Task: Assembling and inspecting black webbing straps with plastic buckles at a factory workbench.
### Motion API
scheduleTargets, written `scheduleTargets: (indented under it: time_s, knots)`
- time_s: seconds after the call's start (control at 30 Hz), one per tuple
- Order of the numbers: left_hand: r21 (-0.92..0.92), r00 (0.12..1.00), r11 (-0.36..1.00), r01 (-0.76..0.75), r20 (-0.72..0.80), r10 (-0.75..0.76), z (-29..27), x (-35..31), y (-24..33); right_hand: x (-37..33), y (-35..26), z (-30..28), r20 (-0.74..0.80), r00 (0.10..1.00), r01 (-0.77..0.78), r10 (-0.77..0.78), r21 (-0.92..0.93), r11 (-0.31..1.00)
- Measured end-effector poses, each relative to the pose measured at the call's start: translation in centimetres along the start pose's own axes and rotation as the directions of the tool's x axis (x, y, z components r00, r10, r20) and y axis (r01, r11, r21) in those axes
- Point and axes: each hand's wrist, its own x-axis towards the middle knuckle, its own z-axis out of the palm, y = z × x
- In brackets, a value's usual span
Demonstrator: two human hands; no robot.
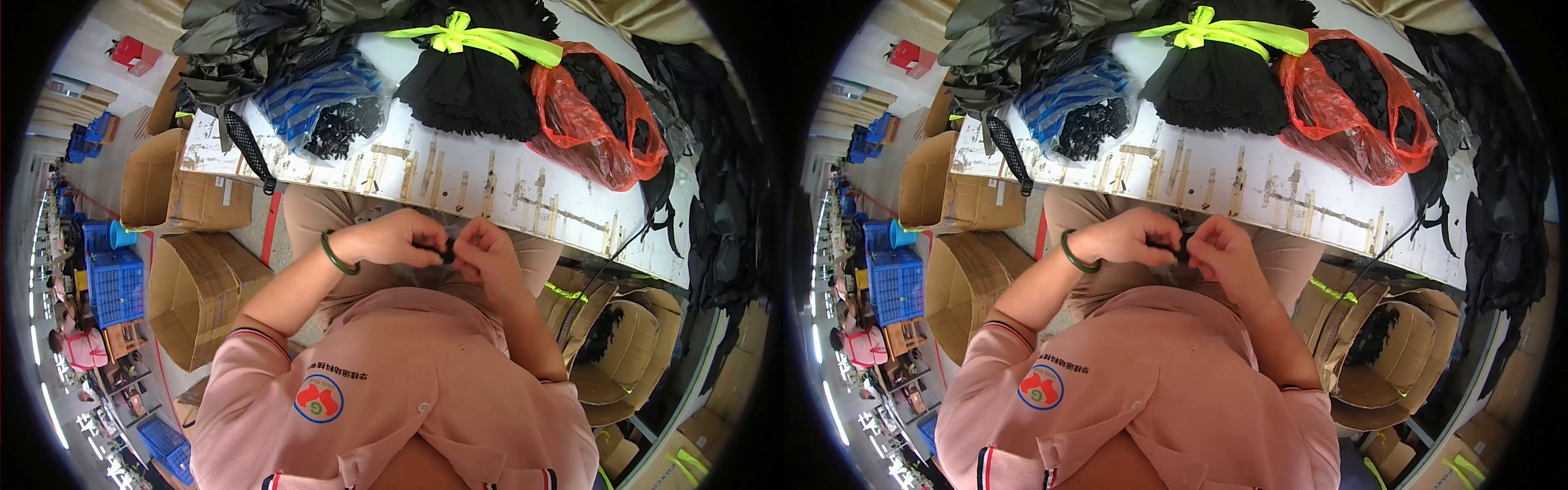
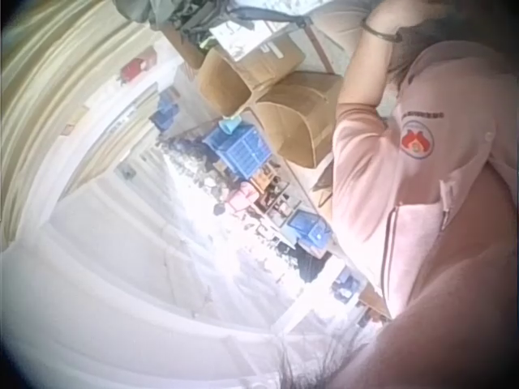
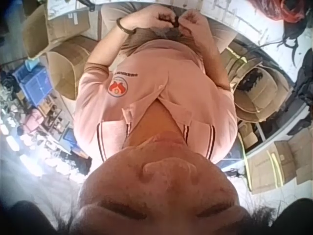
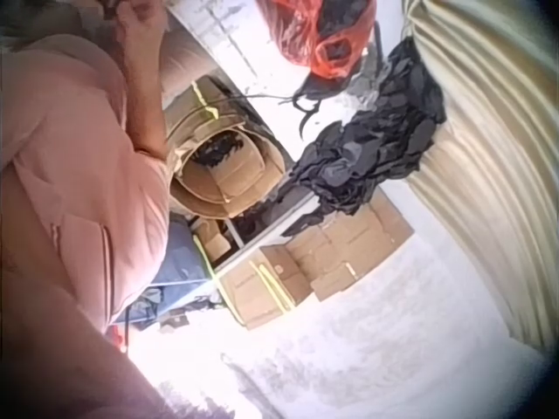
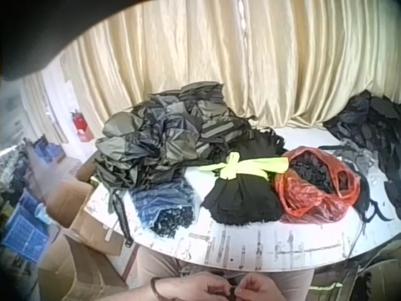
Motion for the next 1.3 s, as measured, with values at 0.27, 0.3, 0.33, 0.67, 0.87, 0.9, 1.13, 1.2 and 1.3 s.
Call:
scheduleTargets:
  time_s: [0.27,0.3,0.33,0.67,0.87,0.9,1.13,1.2,1.3]
  knots:
    - [0.259,0.953,0.933,0.248,-0.240,-0.186,1.9,0.0,-1.1,0.7,-3.7,-0.1,0.045,0.998,0.058,-0.042,-0.916,0.396]
    - [0.070,0.930,0.963,0.259,-0.287,-0.230,2.1,0.0,-1.1,0.8,-3.1,-0.3,0.013,0.998,0.051,-0.068,-0.803,0.594]
    - [-0.124,0.902,0.959,0.255,-0.326,-0.282,2.3,-0.1,-0.7,0.9,-2.6,-0.6,-0.021,0.996,0.051,-0.084,-0.646,0.761]
    - [-0.503,0.966,0.864,0.029,-0.207,-0.152,2.3,0.1,-1.2,1.0,-1.3,-0.6,0.105,0.993,0.089,-0.051,-0.400,0.912]
    - [-0.524,0.932,0.849,0.059,-0.276,-0.235,3.0,-0.1,-0.2,0.9,-0.3,-0.8,-0.106,0.976,0.158,-0.190,-0.259,0.953]
    - [-0.492,0.929,0.867,0.080,-0.280,-0.244,3.0,-0.1,-0.2,1.0,-0.2,-0.8,-0.120,0.967,0.181,-0.225,-0.300,0.937]
    - [-0.024,0.852,0.999,0.047,-0.522,-0.052,2.8,0.2,-2.3,0.6,-1.3,0.9,-0.062,0.923,0.250,-0.381,-0.655,0.713]
    - [-0.051,0.870,0.999,0.013,-0.491,-0.036,2.7,0.1,-2.6,0.9,-0.5,0.2,-0.108,0.941,0.211,-0.321,-0.556,0.804]
    - [-0.284,0.910,0.958,0.026,-0.389,-0.141,2.8,0.4,-0.2,1.3,0.5,-0.8,-0.160,0.948,0.170,-0.276,-0.479,0.861]
